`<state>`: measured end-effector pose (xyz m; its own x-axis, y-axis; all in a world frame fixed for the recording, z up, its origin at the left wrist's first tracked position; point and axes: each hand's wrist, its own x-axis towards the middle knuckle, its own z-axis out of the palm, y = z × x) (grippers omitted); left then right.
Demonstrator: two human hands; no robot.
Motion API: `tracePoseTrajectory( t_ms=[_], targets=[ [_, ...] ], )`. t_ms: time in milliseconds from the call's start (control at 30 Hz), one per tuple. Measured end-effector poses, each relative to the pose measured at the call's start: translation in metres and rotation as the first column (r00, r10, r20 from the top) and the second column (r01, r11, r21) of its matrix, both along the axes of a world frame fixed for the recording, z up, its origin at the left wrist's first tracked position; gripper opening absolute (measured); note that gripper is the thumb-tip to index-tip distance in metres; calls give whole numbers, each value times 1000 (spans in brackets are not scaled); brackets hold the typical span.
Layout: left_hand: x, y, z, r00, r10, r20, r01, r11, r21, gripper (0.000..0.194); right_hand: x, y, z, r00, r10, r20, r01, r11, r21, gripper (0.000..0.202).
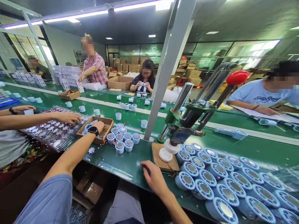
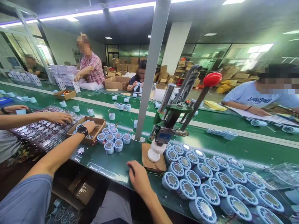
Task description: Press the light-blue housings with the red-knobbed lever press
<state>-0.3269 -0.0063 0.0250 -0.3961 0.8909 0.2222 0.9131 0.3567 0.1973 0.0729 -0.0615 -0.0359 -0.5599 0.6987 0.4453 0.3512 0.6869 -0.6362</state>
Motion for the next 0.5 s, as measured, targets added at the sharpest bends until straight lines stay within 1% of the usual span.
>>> tracePoseTrajectory(
  t_ms=[67,100,167,200,233,300,333,367,400,433,467,500],
  targets=[
    [-3,0,3,1000,9,-12,-10,997,-73,27,-24,17,2,997,-71,-36,72,997,28,32],
    [-4,-1,6,1000,9,-21,-11,994,-106,26,-36,25,7,991,-115,-63,117,992,39,37],
    [-2,-3,17,999,-6,-35,1,992,-124,23,-50,35,23,971,-198,-136,208,976,69,43],
    [0,-5,24,999,-22,-42,17,993,-116,22,-50,35,35,957,-229,-176,247,965,90,43],
    [4,-9,31,998,-44,-49,39,994,-99,22,-43,31,48,940,-251,-231,284,951,122,41],
    [15,-23,41,994,-87,-67,84,995,-46,24,-11,18,76,876,-268,-402,372,905,207,32],
    [23,-33,43,990,-115,-83,116,993,9,25,11,12,90,819,-272,-506,441,862,249,26],
    [34,-44,41,984,-148,-99,156,985,79,28,36,9,104,743,-286,-605,531,802,274,20],
    [47,-57,35,970,-208,-127,229,954,192,30,62,11,116,660,-317,-681,631,726,274,17],
    [63,-69,26,946,-282,-157,319,894,314,30,88,20,127,592,-390,-705,725,641,253,16],
    [82,-82,13,908,-383,-172,419,820,389,27,111,34,137,542,-502,-674,799,556,228,16],
    [103,-92,-2,855,-482,-189,514,746,423,24,130,55,145,504,-621,-600,849,484,213,18]
  ],
)
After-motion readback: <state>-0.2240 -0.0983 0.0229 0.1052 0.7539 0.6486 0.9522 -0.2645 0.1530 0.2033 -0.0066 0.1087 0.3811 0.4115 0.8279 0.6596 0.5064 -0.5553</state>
